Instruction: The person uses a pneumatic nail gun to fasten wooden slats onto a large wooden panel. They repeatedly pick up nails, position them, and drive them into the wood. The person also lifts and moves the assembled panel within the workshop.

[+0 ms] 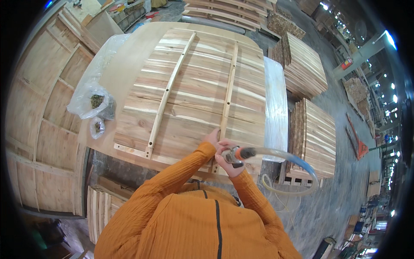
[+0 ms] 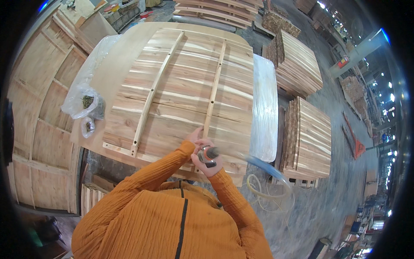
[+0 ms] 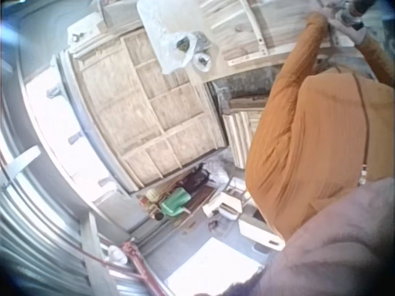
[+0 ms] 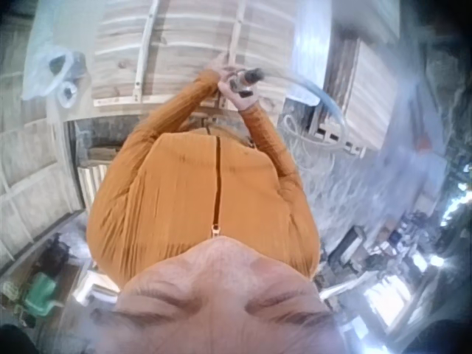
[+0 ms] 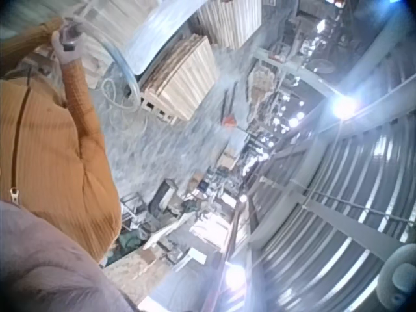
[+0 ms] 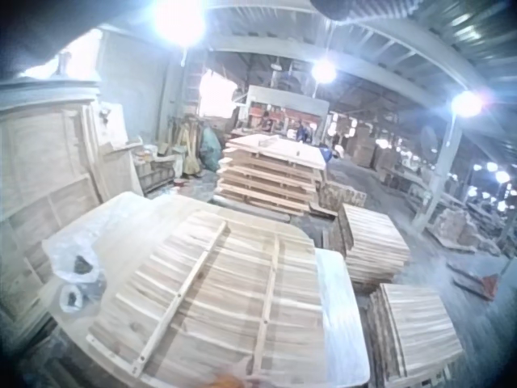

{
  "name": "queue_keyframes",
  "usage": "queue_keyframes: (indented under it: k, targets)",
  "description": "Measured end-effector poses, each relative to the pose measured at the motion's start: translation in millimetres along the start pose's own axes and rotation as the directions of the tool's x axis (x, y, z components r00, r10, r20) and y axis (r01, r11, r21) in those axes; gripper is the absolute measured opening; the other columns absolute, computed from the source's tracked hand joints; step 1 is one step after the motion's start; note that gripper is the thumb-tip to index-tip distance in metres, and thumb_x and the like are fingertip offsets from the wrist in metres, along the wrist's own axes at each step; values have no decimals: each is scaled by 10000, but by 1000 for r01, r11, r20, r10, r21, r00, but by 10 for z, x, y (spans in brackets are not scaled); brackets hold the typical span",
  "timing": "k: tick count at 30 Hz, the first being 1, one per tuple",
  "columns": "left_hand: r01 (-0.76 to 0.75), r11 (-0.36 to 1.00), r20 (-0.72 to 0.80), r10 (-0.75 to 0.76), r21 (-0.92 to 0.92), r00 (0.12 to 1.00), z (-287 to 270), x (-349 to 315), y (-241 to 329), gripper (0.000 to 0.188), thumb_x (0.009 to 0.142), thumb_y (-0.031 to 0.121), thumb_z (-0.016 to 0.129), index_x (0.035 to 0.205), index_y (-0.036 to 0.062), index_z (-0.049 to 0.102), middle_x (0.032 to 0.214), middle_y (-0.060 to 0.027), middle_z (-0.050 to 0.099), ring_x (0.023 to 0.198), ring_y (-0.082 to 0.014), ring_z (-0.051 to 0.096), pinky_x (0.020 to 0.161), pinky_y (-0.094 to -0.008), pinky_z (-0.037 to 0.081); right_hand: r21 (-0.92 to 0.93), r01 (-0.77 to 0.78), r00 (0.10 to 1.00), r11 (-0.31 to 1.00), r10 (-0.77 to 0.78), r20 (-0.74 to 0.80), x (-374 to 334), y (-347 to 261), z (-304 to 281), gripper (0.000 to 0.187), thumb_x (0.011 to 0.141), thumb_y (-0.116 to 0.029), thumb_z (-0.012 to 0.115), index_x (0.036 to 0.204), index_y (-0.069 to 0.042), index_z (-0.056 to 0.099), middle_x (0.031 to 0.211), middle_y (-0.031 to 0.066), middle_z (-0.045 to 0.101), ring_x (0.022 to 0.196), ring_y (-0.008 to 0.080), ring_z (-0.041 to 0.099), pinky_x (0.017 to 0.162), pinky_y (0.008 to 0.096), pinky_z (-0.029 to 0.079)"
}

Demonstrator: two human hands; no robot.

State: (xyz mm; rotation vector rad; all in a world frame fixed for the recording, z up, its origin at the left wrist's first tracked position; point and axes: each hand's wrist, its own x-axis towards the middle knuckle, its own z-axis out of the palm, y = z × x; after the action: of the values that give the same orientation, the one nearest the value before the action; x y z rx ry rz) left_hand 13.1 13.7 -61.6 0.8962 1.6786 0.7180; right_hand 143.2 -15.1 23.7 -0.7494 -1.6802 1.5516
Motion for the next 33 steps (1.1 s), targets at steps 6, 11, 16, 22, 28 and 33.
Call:
queue_keyframes:
  k: [6,11,16,22,28,33]
  targets:
    - [242,88,224,-175,-966,959,-453,-17,-618,154,879,79,434,1009,-1,455,1022,-174,544,830,-225,587,609,-290,524,88,174,981,981,-164,-107,-17,-465,1,397,710,6,577,1070,-20,411,773,73,558,734,167,546,724,317,463]
    - [154,185,144,-69,-971,987,-648,-423,-468,112,875,82,490,962,11,487,925,-132,592,805,-202,609,670,-283,545,254,418,907,872,-385,-172,197,-569,117,374,735,2,570,1070,-34,405,762,100,545,758,219,547,751,380,465]
    - [148,158,144,-33,-976,989,-895,-705,-341,76,854,96,545,876,27,522,818,-81,604,746,-157,612,663,-246,552,289,461,887,839,-425,-182,332,-662,369,364,725,-95,574,1039,-36,399,706,110,519,679,223,529,681,410,478]
    - [37,137,41,23,-990,999,-1153,-929,-340,92,819,63,595,873,46,523,789,-56,585,729,-138,603,647,-216,546,441,439,896,783,-418,-150,461,-644,627,393,748,-105,631,1059,-43,400,751,112,545,737,241,548,697,399,480]
    - [13,94,15,30,-996,999,-1486,-1059,-466,103,822,64,592,894,52,518,789,-55,581,719,-131,598,642,-215,542,494,426,901,758,-404,-157,597,-658,1000,404,747,-121,628,1062,-50,386,735,116,539,710,238,544,686,401,483]
    - [14,-4,14,-20,-1000,1000,-1723,-1211,-524,110,812,102,617,886,80,538,750,-25,574,701,-119,588,627,-226,527,521,436,896,734,-406,-178,685,-659,1356,379,740,-101,601,1045,-39,384,730,120,535,706,239,542,680,401,484]
